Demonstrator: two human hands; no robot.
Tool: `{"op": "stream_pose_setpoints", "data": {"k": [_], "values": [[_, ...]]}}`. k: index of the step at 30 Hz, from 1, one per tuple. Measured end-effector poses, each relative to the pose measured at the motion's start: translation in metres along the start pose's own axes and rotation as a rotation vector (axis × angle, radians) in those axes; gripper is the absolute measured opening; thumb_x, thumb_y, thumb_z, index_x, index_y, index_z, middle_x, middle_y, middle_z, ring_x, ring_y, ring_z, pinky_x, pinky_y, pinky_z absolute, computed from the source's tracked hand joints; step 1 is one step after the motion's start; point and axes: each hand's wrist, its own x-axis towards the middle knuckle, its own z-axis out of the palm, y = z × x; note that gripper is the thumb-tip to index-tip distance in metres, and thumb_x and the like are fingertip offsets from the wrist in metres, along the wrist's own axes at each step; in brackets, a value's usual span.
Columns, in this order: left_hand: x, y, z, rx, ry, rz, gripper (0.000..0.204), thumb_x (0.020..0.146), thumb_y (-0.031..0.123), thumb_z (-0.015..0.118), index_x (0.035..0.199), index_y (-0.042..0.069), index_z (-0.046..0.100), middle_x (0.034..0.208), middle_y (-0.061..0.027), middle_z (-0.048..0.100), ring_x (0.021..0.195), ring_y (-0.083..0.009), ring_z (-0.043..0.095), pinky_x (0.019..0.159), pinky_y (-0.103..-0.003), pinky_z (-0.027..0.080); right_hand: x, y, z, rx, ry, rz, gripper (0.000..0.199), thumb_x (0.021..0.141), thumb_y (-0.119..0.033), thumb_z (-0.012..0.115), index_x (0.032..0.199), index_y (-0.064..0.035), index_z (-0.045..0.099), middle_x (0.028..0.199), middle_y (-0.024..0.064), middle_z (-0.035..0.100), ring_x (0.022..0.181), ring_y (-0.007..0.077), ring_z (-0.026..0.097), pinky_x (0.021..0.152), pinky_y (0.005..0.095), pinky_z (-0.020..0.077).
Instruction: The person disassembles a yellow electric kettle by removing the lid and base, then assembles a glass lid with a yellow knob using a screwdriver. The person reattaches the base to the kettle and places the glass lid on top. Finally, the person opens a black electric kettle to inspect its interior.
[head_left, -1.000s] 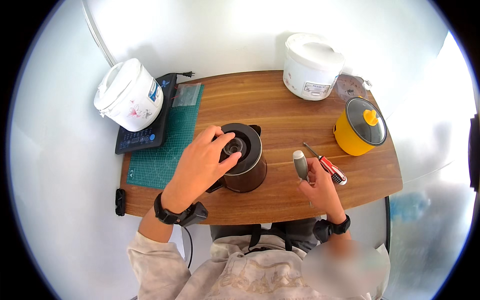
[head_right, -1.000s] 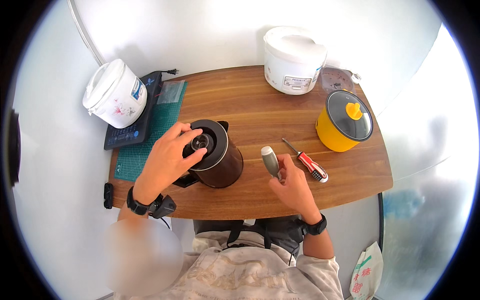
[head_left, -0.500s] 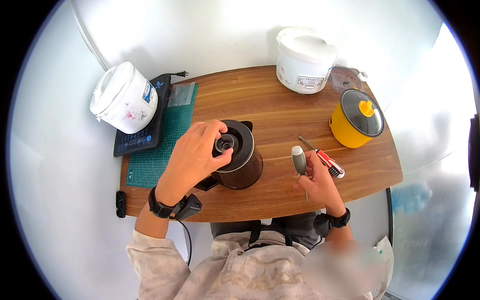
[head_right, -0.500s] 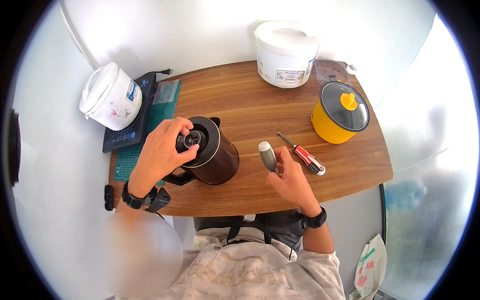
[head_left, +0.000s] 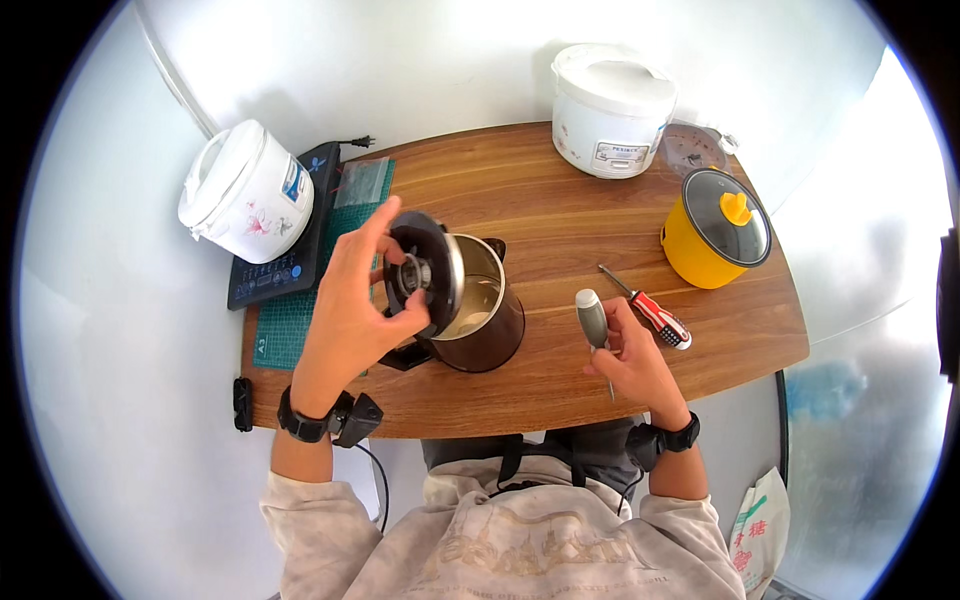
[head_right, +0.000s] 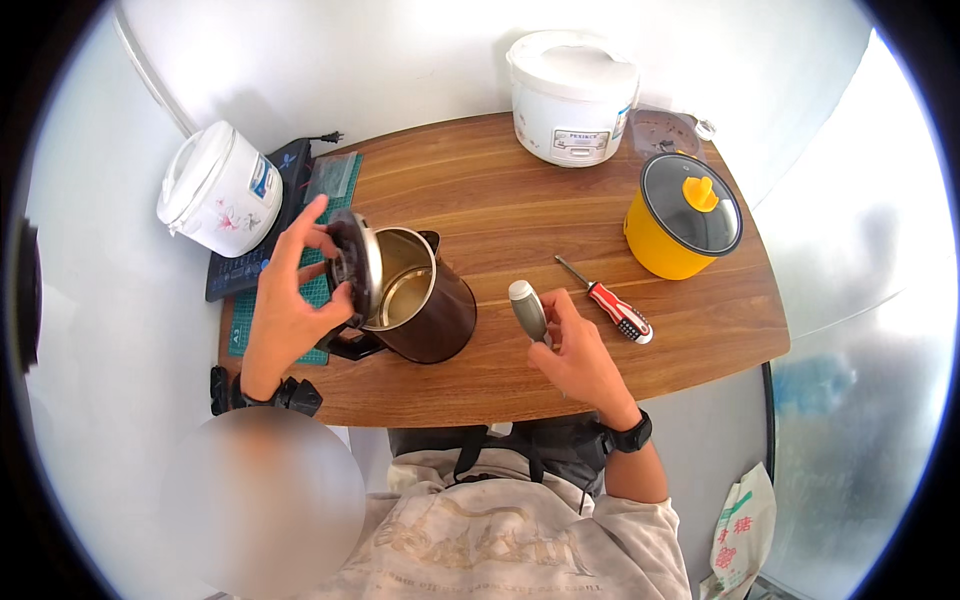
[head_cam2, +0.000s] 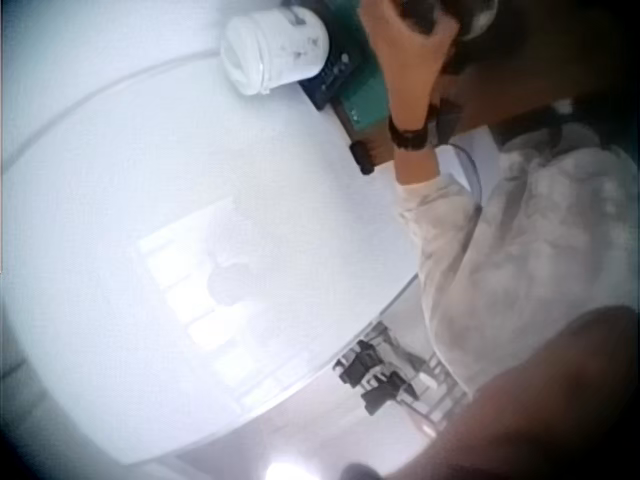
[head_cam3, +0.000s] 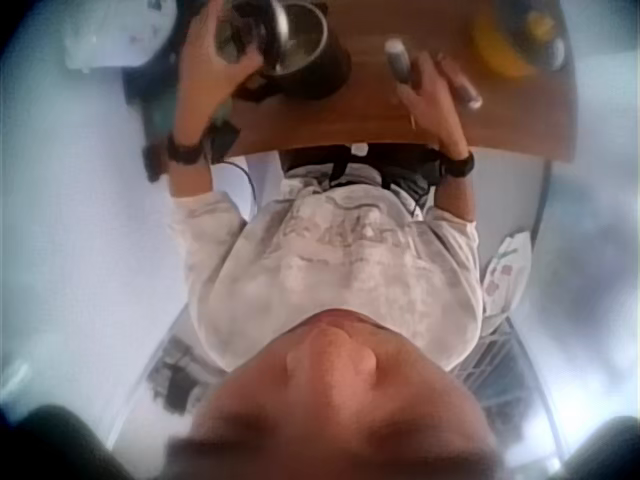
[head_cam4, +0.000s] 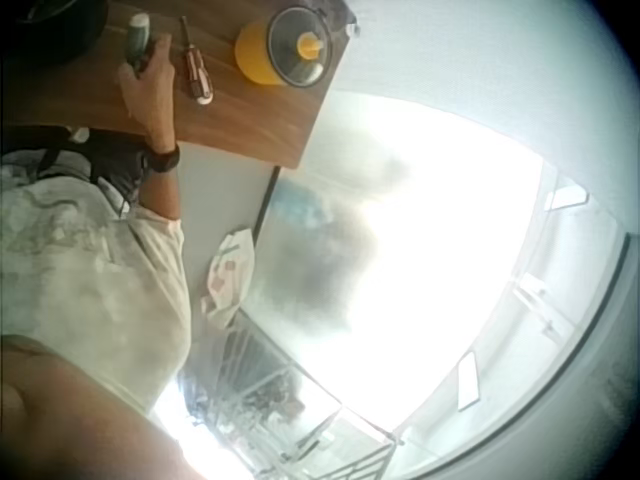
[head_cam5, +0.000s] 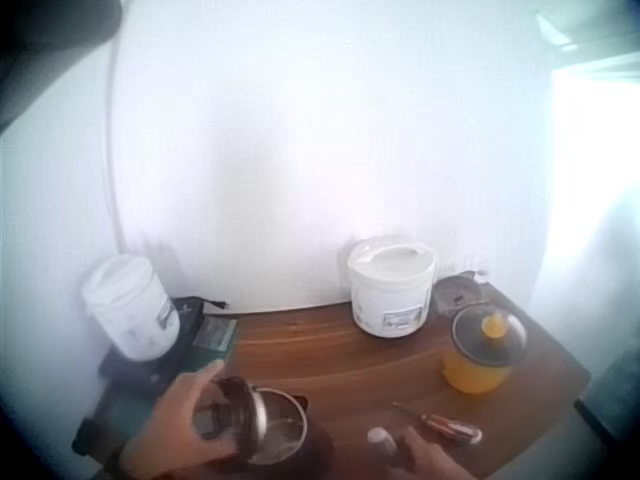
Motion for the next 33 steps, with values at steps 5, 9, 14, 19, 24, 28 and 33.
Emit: {"op": "stream_pose_setpoints", "data": {"k": [5, 9, 14, 19, 24, 28, 33], "values": [[-0.008, -0.026, -0.004, -0.245, 0.083, 0.035, 0.091, 0.069, -0.004, 0.072, 0.153, 0.014, 0.043, 0.113, -0.0056, 0.056, 0.114, -0.0182, 0.057, 0.097, -0.036, 0.054, 0.000, 0.003, -0.001, -0.046, 0.019, -0.008, 0.039, 0.081, -0.002, 0.063, 0.117, -0.0015, 0.046, 0.092, 0.0117, 0.063, 0.080, 0.0166, 0.061, 0.070, 0.0312, 0.0495], [-0.017, -0.042, -0.011, -0.407, 0.142, 0.059, 0.087, 0.070, -0.004, 0.075, 0.150, 0.006, 0.043, 0.118, -0.0048, 0.056, 0.119, -0.0170, 0.055, 0.103, -0.035, 0.048, 0.000, -0.002, 0.000, -0.011, 0.012, 0.004, 0.040, 0.080, -0.002, 0.064, 0.115, -0.0019, 0.046, 0.093, 0.0118, 0.062, 0.079, 0.0174, 0.058, 0.070, 0.0307, 0.0481], [-0.029, -0.067, -0.017, -0.474, 0.206, 0.007, 0.099, 0.072, 0.013, 0.091, 0.152, 0.004, 0.035, 0.138, -0.0100, 0.057, 0.126, -0.0198, 0.056, 0.107, -0.035, 0.047, 0.002, -0.003, -0.003, -0.038, -0.066, 0.061, 0.046, 0.082, 0.008, 0.054, 0.126, -0.0010, 0.045, 0.103, 0.0061, 0.054, 0.091, 0.0126, 0.058, 0.082, 0.0318, 0.0587], [-0.038, -0.078, -0.023, -0.649, 0.231, -0.002, 0.105, 0.073, 0.014, 0.091, 0.156, 0.005, 0.028, 0.138, -0.0109, 0.057, 0.125, -0.0215, 0.058, 0.108, -0.036, 0.048, 0.005, -0.007, 0.003, -0.012, -0.111, 0.050, 0.046, 0.081, 0.007, 0.052, 0.126, -0.0001, 0.044, 0.102, 0.0068, 0.055, 0.091, 0.0125, 0.058, 0.081, 0.0322, 0.0594], [-0.036, -0.079, -0.021, -0.684, 0.175, 0.027, 0.110, 0.071, 0.008, 0.092, 0.158, 0.004, 0.024, 0.145, -0.0135, 0.054, 0.130, -0.0228, 0.057, 0.110, -0.037, 0.047, 0.003, -0.010, 0.008, 0.086, -0.082, 0.049, 0.043, 0.080, 0.002, 0.065, 0.118, -0.0014, 0.046, 0.099, 0.0085, 0.062, 0.084, 0.0132, 0.059, 0.074, 0.0282, 0.0509], [-0.036, -0.082, -0.022, -0.767, 0.162, 0.011, 0.112, 0.068, 0.006, 0.093, 0.158, 0.004, 0.026, 0.147, -0.0135, 0.052, 0.131, -0.0230, 0.056, 0.111, -0.038, 0.046, 0.001, -0.016, 0.006, 0.088, -0.107, 0.086, 0.043, 0.080, 0.003, 0.065, 0.118, -0.0013, 0.046, 0.100, 0.0078, 0.062, 0.087, 0.0115, 0.060, 0.076, 0.0278, 0.0523], [-0.034, -0.083, -0.020, -0.818, 0.147, 0.009, 0.109, 0.070, 0.005, 0.092, 0.158, 0.004, 0.027, 0.147, -0.0136, 0.053, 0.131, -0.0229, 0.056, 0.111, -0.037, 0.047, 0.002, -0.010, 0.006, 0.091, -0.138, 0.050, 0.043, 0.080, 0.003, 0.065, 0.118, -0.0013, 0.046, 0.101, 0.0088, 0.063, 0.090, 0.0125, 0.063, 0.078, 0.0286, 0.0534]]}}
